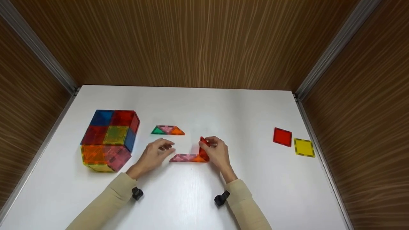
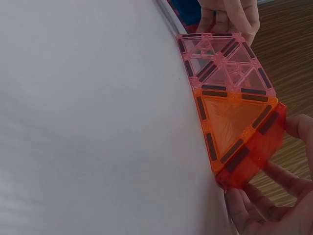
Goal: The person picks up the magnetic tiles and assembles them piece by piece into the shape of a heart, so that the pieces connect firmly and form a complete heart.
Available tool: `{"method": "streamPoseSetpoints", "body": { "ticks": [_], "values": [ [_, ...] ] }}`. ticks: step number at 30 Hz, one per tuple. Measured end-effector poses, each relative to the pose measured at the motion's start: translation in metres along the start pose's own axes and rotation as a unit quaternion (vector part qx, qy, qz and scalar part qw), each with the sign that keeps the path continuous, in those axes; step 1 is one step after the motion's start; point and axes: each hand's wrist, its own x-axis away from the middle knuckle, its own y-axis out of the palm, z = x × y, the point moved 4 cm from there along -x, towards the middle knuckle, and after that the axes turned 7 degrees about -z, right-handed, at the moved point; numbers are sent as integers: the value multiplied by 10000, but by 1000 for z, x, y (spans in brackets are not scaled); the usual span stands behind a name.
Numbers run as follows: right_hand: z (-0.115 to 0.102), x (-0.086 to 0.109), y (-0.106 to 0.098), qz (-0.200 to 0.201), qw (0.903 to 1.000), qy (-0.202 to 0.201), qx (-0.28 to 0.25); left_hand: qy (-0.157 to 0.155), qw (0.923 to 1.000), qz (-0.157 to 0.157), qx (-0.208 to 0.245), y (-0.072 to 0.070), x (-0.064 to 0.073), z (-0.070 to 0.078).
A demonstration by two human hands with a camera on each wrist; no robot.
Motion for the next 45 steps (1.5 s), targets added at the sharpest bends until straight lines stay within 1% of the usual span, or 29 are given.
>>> {"method": "streamPoseSetpoints", "body": {
  "ticks": [2, 4, 8, 10, 13, 16, 19, 23, 28, 30, 34, 36, 41, 43, 45],
  "values": [
    [0, 0, 0, 34, 10000, 10, 60, 89, 9995, 262, -139, -13, -5, 0],
    [0, 1, 1, 37, 9999, 17, 114, 158, 9976, 631, -256, -27, -10, 0],
    [-1, 2, 1, 39, 10000, 17, 90, 129, 9900, 1338, -423, -51, -19, -1],
    [-1, 2, 0, 51, 10000, -11, 45, 62, 9868, 1552, -455, -58, -24, -3],
    [-1, 2, -1, 71, 10000, -37, 27, -103, 9845, 1670, -520, -63, -32, -8],
    [0, 1, 0, 62, 10000, -22, 69, -358, 9856, 1567, -524, -63, -38, -15],
    [0, 0, 2, 22, 10000, 2, 38, -532, 9878, 1357, -554, -62, -42, -21],
    [0, 0, 3, -42, 10000, 53, 55, -710, 9892, 1102, -652, -60, -46, -26],
    [0, 0, 1, 4, 9999, 106, 118, -833, 9896, 998, -611, -56, -51, -26],
    [0, 0, -1, 11, 9999, 92, 109, -801, 9902, 979, -584, -53, -52, -24],
    [1, -1, 1, -64, 9999, 64, 93, -723, 9917, 873, -604, -44, -52, -21],
    [1, -1, 1, -64, 9999, 76, 80, -612, 9930, 785, -636, -38, -52, -17],
    [1, 0, 1, -56, 9999, 93, 94, -179, 9949, 667, -735, -25, -52, -6],
    [1, -1, 1, -85, 9999, 86, 96, -150, 9951, 624, -753, -21, -52, -3],
    [1, -2, 1, -108, 9999, 89, 94, -211, 9957, 527, -736, -16, -52, 0]
  ]
}}
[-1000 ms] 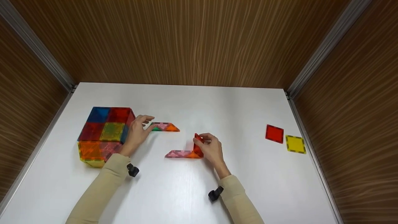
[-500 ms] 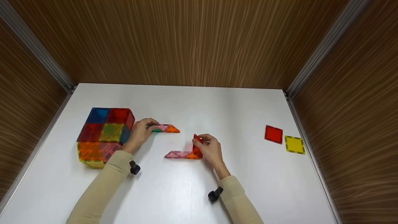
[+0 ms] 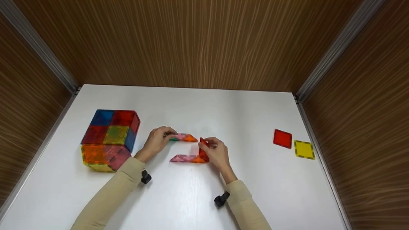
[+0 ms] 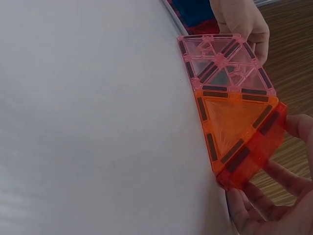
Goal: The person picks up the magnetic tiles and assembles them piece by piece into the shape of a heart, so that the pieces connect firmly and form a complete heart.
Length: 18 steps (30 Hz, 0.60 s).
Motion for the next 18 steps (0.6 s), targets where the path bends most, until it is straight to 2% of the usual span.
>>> {"method": "streamPoseSetpoints", "body": {
  "ticks": [3, 9, 15, 18],
  "values": [
    [0, -1, 0, 1, 10000, 7, -2, 25, 9999, -121, -4, 5, 0, 6],
    [0, -2, 0, 8, 10000, 19, -12, 275, 9992, -270, -97, 16, -3, 16],
    [-1, -1, 0, -27, 9999, 86, 76, 245, 9987, -456, 18, 23, -6, 20],
    [0, 0, 0, -84, 9999, 72, 104, 320, 9986, -400, 97, 25, -5, 18]
  ]
}}
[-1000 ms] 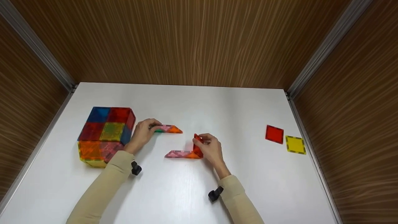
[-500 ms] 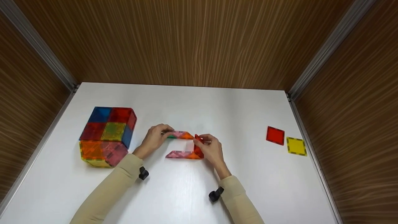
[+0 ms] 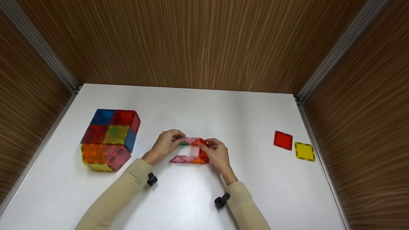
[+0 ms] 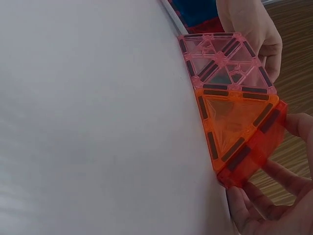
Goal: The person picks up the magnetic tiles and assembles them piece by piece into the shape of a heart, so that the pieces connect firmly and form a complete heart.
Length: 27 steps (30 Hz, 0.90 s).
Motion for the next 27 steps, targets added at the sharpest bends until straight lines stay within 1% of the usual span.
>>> {"method": "streamPoseSetpoints", "body": {
  "ticks": [4, 9, 13, 16, 18, 20, 22, 27],
  "values": [
    [1, 0, -1, -44, 10000, -21, -83, 94, 9996, 165, 215, -3, 4, -9],
    [0, 0, -1, -27, 10000, 2, -91, -52, 9978, 244, 608, -4, 7, -19],
    [1, 1, -3, -67, 10000, -64, 25, -110, 9963, 283, 810, -4, 8, -23],
    [3, 1, -11, -129, 9996, -192, 180, -98, 9955, 283, 894, -4, 7, -23],
    [6, 2, -23, -114, 9988, -290, 365, -78, 9954, 268, 917, -3, 7, -23],
    [10, 3, -41, -28, 9976, -369, 581, -75, 9957, 255, 893, -3, 7, -23],
    [14, 5, -62, 94, 9962, -405, 763, -70, 9958, 259, 875, -3, 7, -24],
    [27, 13, -123, 423, 9904, -329, 1274, -64, 9958, 272, 867, -4, 7, -25]
  ]
}}
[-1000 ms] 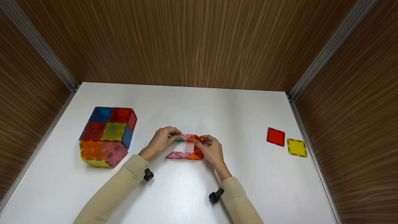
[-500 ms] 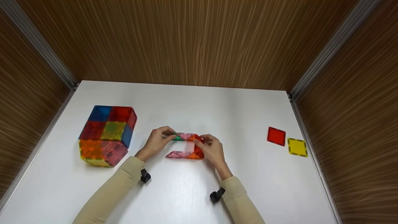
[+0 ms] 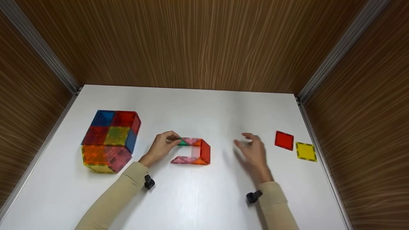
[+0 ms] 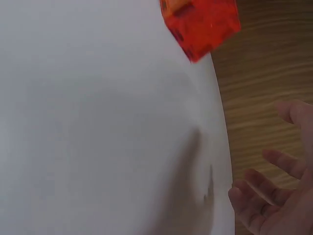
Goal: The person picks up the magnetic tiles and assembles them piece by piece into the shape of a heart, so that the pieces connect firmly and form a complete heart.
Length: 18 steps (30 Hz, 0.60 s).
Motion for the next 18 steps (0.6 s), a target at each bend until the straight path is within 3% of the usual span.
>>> {"method": "streamPoseSetpoints", "body": {
  "ticks": [8, 18],
  "values": [
    [49, -3, -69, 371, 9961, 66, 797, 32, 10000, -2, -4, -1, 1, 0],
    [98, -9, -108, -9, 9814, 434, 1868, 16, 10000, 15, 27, 1, 0, -1]
  ]
}}
